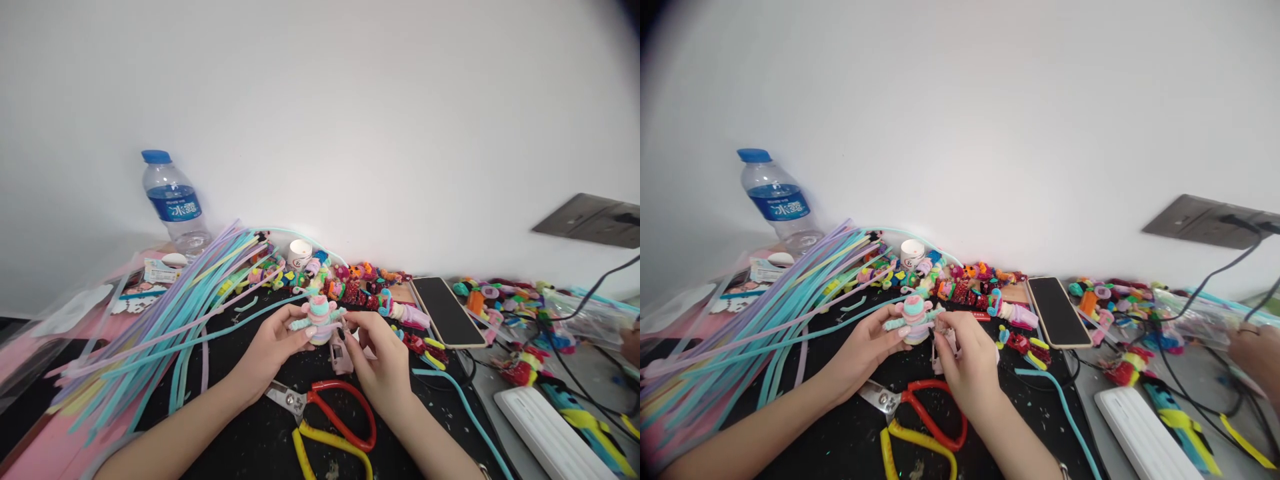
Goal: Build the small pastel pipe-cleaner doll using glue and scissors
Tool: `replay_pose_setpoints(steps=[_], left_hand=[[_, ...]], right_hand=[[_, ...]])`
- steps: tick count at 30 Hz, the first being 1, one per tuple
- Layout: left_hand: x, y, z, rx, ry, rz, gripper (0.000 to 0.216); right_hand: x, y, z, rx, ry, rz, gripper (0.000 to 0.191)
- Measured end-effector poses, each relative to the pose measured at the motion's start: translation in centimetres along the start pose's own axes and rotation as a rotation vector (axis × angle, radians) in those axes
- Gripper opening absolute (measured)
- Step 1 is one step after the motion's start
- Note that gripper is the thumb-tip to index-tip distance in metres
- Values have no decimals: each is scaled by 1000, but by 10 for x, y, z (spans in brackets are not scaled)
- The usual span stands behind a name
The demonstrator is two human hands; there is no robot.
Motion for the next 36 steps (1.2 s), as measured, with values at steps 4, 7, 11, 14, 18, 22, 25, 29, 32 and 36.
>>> replay_pose_setpoints(steps=[4, 7, 11, 14, 18, 22, 25, 29, 32, 36], left_hand=[[1, 1, -1, 28, -21, -15, 20], [1, 1, -1, 61, -38, -21, 20], [2, 0, 0, 64, -51, -28, 21], [3, -1, 2, 24, -73, -37, 26], [2, -2, 5, 22, -89, -34, 26], [0, -2, 5, 20, -81, -24, 22], [-1, -2, 3, 10, -52, -25, 19], [-1, -2, 1, -19, -12, -21, 16], [-1, -2, -1, -43, 16, -19, 17], [-2, -4, -4, -79, 52, -46, 20]], right_hand=[[1, -3, -1, 39, -9, -34, 14], [3, -5, -3, 53, -5, -64, 12], [2, -9, -4, 48, -10, -119, 10], [0, -10, -3, 37, -27, -117, 11], [-4, -9, -4, 37, -23, -86, 12], [-5, -12, -5, 36, -22, -90, 12], [-5, -12, -3, 27, -31, -83, 13], [-4, -13, -2, 17, -27, -90, 12], [-5, -14, -2, 6, -22, -107, 11], [-5, -14, -2, -27, -28, -106, 10]])
Point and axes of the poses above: each hand's wrist, its own x-axis towards the middle knuckle, its own y-axis out of the back of the hand, z = x × y, the point moved 9 cm from there along x, towards the middle knuckle, and after that the axes turned 1 degree about x, right-handed, at the moved point
